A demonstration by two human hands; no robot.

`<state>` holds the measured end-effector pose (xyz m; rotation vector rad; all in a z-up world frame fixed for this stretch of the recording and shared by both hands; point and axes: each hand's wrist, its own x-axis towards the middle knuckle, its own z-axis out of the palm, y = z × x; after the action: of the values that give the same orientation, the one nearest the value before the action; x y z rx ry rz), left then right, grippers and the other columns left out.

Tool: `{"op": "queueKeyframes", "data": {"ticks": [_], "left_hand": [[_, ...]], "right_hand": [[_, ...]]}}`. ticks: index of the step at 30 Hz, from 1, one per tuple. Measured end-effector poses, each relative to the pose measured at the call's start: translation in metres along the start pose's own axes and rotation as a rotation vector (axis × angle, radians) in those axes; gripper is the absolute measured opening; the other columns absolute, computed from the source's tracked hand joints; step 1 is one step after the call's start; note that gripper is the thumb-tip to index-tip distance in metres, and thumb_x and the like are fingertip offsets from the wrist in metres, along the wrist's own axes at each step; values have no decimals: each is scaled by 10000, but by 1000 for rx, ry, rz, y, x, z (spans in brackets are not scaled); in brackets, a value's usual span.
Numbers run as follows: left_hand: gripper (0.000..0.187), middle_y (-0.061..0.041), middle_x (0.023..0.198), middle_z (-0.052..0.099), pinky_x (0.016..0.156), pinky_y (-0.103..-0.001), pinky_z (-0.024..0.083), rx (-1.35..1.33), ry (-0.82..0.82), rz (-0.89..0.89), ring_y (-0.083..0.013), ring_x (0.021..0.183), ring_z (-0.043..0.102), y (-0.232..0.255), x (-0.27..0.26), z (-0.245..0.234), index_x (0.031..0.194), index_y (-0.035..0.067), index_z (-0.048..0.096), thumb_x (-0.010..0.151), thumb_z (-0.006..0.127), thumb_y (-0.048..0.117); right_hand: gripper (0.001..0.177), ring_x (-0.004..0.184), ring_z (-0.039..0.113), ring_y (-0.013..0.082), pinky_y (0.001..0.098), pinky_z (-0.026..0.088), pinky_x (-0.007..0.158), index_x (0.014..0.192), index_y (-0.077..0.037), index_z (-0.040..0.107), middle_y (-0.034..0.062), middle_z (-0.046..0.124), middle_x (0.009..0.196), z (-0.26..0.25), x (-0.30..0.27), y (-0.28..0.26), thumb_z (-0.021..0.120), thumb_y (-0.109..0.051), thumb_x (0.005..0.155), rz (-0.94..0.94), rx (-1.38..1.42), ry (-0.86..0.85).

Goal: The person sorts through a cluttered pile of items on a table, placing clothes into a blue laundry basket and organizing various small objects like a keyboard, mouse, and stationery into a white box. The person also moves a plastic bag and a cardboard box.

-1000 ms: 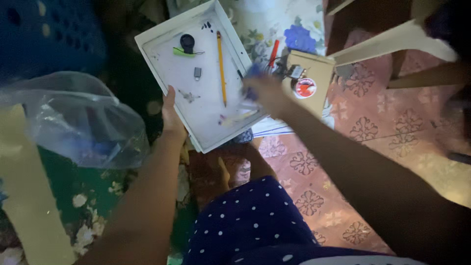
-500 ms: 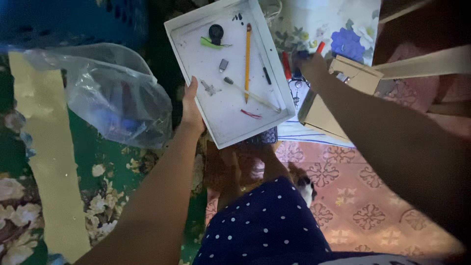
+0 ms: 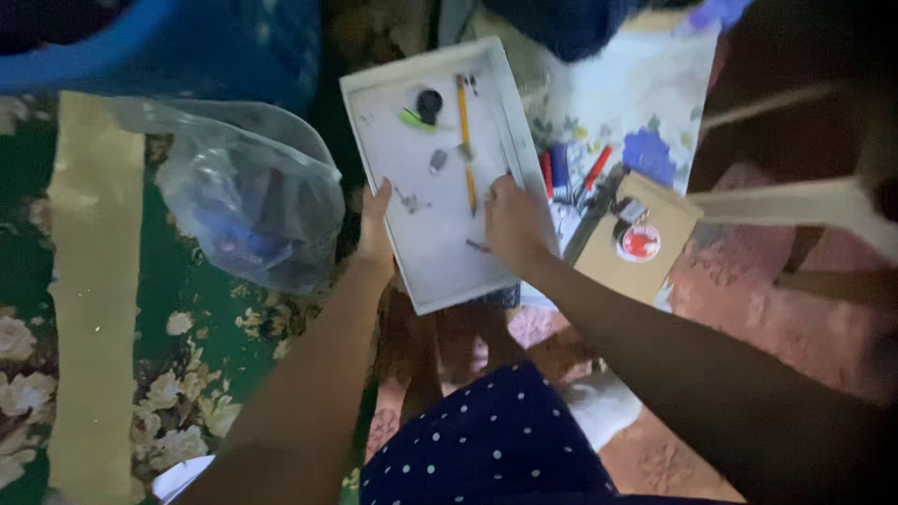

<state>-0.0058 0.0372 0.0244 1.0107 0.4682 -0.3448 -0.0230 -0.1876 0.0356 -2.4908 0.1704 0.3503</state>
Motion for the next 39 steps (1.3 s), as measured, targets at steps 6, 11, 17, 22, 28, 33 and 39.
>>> {"op": "queueKeyframes", "data": {"ticks": [6, 11, 17, 22, 28, 33, 39], "left_hand": [[723, -199, 1410, 539, 1067, -516, 481, -29, -81, 61, -358, 1286, 566, 22, -23, 10, 1545, 79, 339, 968, 620, 412], [691, -126, 1377, 562, 1009, -498, 478, 90, 43, -112, -303, 1238, 580, 45, -48, 13, 1533, 161, 338, 933, 566, 415], [607, -164, 1343, 600, 1000, -457, 526, -95, -241, 26, -293, 1189, 628, 42, -65, -20, 1508, 21, 420, 1017, 582, 338], [555, -159, 1211, 612, 899, -467, 553, -99, -309, 8, -280, 1037, 647, 51, -87, -40, 1480, -6, 438, 1067, 572, 340], [565, -92, 1204, 659, 890, -433, 570, -113, -90, -92, -240, 1027, 670, 75, -162, -29, 1446, 140, 467, 967, 547, 429], [570, -94, 1182, 661, 884, -470, 573, -182, 67, -78, -266, 1018, 675, 83, -213, -8, 1426, 206, 474, 923, 566, 457], [616, -92, 1219, 661, 920, -486, 562, -276, 53, -5, -275, 1071, 672, 75, -224, 21, 1434, 192, 445, 924, 566, 515]], "right_hand": [[487, 966, 586, 477, 517, 493, 818, 1045, 67, 551, 322, 585, 1043, 13, 25, -9, 716, -354, 864, -207, -8, 463], [231, 945, 658, 436, 525, 512, 813, 1092, -10, 561, 254, 655, 1006, 0, 21, -31, 578, -219, 996, -24, -46, 296], [457, 904, 682, 417, 506, 525, 804, 1274, -65, 490, 217, 666, 960, -41, -9, -87, 652, -350, 956, -18, 173, 203], [774, 1104, 582, 440, 506, 518, 845, 1392, -31, 460, 264, 506, 1256, -58, -20, -139, 809, -449, 841, -455, -83, 318], [629, 1119, 597, 401, 482, 526, 912, 1345, -6, 500, 233, 471, 1344, -43, -19, -144, 753, -385, 912, -569, -77, 26], [432, 998, 643, 367, 442, 515, 884, 1038, 1, 637, 211, 623, 1072, -67, -16, -157, 833, -218, 722, -519, -52, -190], [474, 945, 663, 312, 400, 511, 863, 1141, -41, 649, 170, 677, 999, -119, -34, -144, 717, -176, 692, -767, 165, -485]]}}
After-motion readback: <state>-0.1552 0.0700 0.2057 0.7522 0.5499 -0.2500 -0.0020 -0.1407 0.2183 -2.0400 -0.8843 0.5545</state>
